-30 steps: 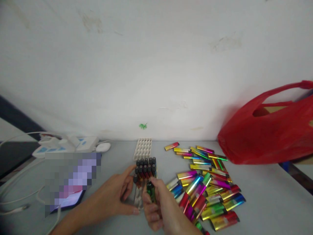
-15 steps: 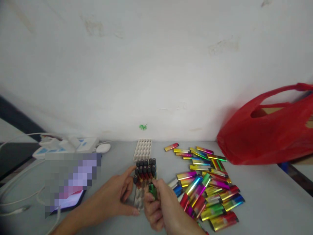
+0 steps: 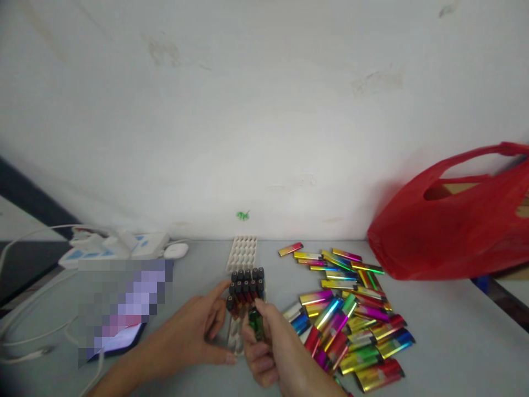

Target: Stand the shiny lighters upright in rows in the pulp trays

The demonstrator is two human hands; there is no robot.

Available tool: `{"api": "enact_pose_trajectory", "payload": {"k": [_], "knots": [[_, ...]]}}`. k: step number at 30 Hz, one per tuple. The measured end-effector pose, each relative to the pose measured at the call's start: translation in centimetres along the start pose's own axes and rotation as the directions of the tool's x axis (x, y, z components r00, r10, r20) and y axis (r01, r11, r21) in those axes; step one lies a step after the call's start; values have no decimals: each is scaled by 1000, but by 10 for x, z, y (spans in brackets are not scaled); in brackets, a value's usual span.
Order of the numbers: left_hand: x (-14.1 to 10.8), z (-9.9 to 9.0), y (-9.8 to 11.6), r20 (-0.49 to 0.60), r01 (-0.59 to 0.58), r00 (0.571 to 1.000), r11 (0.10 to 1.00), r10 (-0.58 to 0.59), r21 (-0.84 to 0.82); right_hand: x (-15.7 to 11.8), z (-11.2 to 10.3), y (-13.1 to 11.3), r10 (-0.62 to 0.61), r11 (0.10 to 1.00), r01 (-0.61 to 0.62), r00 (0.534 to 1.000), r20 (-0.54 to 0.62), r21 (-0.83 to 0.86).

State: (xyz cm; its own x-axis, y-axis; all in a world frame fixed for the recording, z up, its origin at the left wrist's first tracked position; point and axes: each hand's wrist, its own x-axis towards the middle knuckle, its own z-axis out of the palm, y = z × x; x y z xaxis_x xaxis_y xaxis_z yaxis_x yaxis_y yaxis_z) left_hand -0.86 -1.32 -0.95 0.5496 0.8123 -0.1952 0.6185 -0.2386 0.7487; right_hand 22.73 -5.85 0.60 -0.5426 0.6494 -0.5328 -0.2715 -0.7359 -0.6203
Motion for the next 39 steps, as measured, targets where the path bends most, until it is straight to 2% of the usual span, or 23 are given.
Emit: {"api": "enact_pose_trajectory", "payload": {"k": [2, 4, 7, 10, 15, 17, 21, 23, 25, 28, 31, 33, 39], "knots": [[0, 0, 0, -4, -9, 1000, 1000, 9, -14, -2, 2, 1, -48, 998, 50, 998, 37, -43], [0, 0, 0, -9, -13, 1000, 1000, 13, -21, -4, 3, 2, -142, 981, 150, 987, 75, -126], [0, 1, 1, -7, -16, 1000, 999, 15, -30, -7, 2, 3, -290, 901, 329, 942, 170, -284], [0, 1, 2, -2, -44, 999, 997, 44, -58, -10, -1, 4, -349, 824, 428, 900, 263, -371], [0, 0, 4, -3, -49, 999, 997, 49, -59, -13, -1, 2, -472, 706, 526, 849, 238, -474], [0, -1, 6, 0, -28, 1000, 998, 28, -59, -13, 0, 0, -561, 600, 584, 794, 232, -547], [0, -2, 8, 2, -25, 1000, 999, 25, -48, -15, 2, -4, -722, 365, 666, 644, 254, -650], [0, -2, 6, 0, -25, 1000, 999, 25, -41, -15, 2, -5, -771, 314, 670, 593, 230, -673], [0, 0, 3, 0, -22, 1000, 999, 22, -41, -16, 2, -5, -810, 299, 645, 561, 170, -703], [1, 1, 0, 1, -12, 1000, 999, 12, -51, -17, 3, -5, -823, 307, 577, 561, 94, -757], [1, 1, 2, 7, 3, 1000, 998, -3, -64, -17, 5, -5, -820, 285, 522, 567, 77, -804], [1, 0, 5, 3, 8, 1000, 998, -8, -63, -16, 5, -3, -832, 224, 499, 546, 103, -837], [1, -1, 5, 6, -6, 1000, 997, 6, -74, -6, -1, 6, -876, -67, 443, 403, 265, -894]]}}
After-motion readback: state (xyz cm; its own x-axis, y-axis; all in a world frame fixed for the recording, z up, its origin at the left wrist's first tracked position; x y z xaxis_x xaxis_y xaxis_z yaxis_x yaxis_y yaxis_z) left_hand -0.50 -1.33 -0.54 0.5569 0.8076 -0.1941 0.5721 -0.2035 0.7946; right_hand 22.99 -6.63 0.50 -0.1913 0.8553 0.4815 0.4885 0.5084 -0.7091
